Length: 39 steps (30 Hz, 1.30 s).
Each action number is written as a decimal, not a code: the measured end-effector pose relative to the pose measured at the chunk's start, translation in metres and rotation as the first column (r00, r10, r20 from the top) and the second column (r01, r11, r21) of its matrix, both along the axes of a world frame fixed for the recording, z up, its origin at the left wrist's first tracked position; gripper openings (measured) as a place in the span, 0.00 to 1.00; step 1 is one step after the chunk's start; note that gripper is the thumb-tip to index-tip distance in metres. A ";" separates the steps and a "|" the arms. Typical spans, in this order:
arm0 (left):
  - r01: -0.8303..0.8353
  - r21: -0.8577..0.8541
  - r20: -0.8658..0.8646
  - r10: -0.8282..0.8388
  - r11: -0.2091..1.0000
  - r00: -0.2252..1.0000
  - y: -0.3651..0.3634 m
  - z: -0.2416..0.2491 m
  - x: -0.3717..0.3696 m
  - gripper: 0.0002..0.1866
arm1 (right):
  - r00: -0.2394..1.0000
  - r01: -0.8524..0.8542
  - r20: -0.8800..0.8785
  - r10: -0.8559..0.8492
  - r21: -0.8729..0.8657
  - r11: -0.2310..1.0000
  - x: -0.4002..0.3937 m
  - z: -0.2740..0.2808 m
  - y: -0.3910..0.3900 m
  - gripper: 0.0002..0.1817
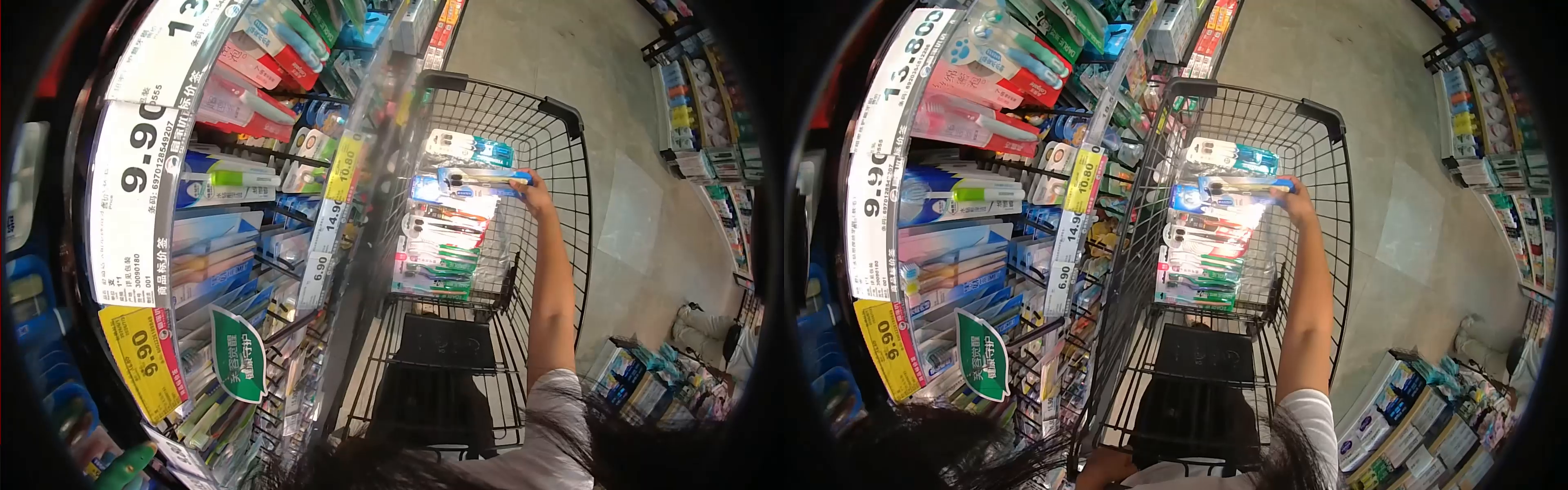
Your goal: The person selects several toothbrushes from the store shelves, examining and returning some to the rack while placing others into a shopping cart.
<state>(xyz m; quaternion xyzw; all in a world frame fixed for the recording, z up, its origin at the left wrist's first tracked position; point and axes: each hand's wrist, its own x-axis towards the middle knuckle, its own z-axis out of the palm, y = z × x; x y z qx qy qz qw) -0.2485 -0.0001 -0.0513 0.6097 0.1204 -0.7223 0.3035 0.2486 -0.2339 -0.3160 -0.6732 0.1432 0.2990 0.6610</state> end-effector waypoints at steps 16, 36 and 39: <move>0.040 -0.014 0.174 -0.037 0.999 0.984 -0.007 0.010 0.008 0.17 | 0.912 0.111 0.342 0.226 -0.735 0.668 -0.055 -0.058 0.021 0.32; -0.398 0.242 0.955 -0.289 0.885 -0.061 -0.098 0.062 -0.110 0.15 | 0.329 0.045 0.554 0.765 -0.818 0.573 -0.500 0.349 -0.068 0.15; -0.418 0.300 0.950 -0.308 0.857 0.050 -0.104 0.058 -0.117 0.15 | 0.515 -0.290 0.174 0.839 -0.886 0.362 -0.532 0.334 -0.103 0.25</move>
